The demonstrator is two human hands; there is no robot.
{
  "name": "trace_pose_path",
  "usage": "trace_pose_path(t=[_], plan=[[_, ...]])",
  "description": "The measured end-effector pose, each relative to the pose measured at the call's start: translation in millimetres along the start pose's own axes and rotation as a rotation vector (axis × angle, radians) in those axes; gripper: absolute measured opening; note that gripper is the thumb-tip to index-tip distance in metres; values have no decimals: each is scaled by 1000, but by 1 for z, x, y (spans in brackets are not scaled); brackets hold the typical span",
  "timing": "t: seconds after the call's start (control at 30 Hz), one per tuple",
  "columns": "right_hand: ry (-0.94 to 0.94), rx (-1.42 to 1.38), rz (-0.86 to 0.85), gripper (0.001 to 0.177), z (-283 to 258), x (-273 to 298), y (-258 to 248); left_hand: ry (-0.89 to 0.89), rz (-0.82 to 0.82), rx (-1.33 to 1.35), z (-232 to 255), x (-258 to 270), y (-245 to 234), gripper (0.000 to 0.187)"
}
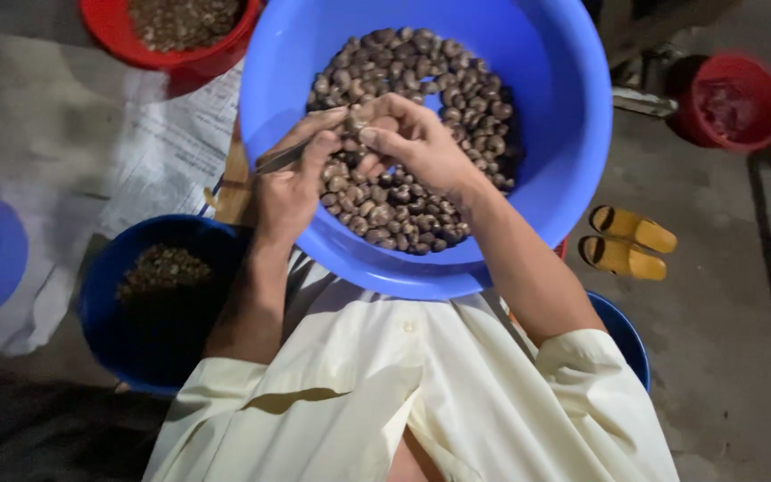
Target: Shelling nuts manually using a small metal tool in a processing facility
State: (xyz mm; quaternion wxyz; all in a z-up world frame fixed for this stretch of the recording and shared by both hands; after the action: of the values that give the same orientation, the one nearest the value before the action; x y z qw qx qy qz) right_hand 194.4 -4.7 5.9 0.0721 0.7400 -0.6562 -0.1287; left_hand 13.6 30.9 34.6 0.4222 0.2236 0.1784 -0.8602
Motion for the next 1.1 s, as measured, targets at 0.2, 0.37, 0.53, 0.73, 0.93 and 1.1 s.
trace_pose_path(t=[0.2, 0.37, 0.53, 0.73, 0.93, 1.1], plan=[[3, -35, -30, 21, -15, 4, 9, 9, -62, -70, 6, -1, 4, 28], [26, -6, -95, 24, -13, 5, 5, -62, -48, 4, 6, 1, 4, 29], [27, 15, -94, 23, -14, 5, 5, -112, -27, 14, 1, 4, 3, 29], [43, -8, -94, 30, -7, 3, 1, -35, -6, -50, 2, 0, 2, 24], [71, 27, -89, 26, -13, 3, 4, -108, -20, -178, 4, 1, 2, 25], [69, 57, -65, 29, -28, 7, 7, -118, -19, -151, 15, -1, 3, 30]])
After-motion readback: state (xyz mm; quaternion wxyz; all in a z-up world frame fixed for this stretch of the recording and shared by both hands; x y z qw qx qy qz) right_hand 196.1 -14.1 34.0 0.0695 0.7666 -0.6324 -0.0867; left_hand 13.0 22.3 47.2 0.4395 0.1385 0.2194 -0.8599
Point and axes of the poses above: each hand's wrist, its own x-axis away from the middle knuckle, its own y-axis out of the palm, z = x × y, the point moved 4 cm from there along -x, towards the middle knuckle, and after that the axes turned 7 degrees about -z, right-handed, at the moved point
